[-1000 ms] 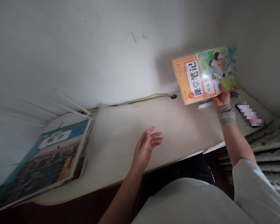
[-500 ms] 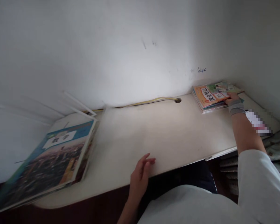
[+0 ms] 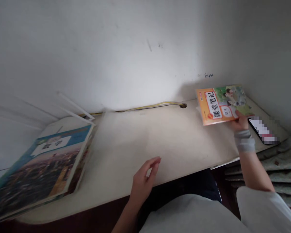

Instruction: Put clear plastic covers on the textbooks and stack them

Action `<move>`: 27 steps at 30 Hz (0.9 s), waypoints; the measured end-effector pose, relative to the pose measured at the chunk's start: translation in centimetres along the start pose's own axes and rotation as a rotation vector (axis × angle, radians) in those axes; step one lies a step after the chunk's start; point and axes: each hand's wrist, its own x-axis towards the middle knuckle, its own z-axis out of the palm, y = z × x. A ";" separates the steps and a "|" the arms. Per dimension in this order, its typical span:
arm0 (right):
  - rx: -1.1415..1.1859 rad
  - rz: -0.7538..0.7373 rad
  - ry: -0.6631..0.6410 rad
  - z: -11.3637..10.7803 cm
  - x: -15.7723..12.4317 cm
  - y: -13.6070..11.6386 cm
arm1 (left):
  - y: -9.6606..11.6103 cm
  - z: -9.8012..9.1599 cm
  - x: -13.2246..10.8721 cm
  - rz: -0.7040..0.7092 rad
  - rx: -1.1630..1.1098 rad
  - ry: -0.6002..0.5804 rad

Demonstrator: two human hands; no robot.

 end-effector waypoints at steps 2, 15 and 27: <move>0.546 0.059 0.135 1.6 -4.2 1.5 | 1.2 0.7 1.0 0.066 -0.007 -0.001; 0.783 0.454 -0.668 6.7 -22.1 1.8 | -1.5 1.5 11.2 -0.262 -0.533 0.019; -0.632 -0.565 -0.413 7.9 -7.4 -5.6 | 0.9 3.1 12.6 -0.204 -0.555 -0.133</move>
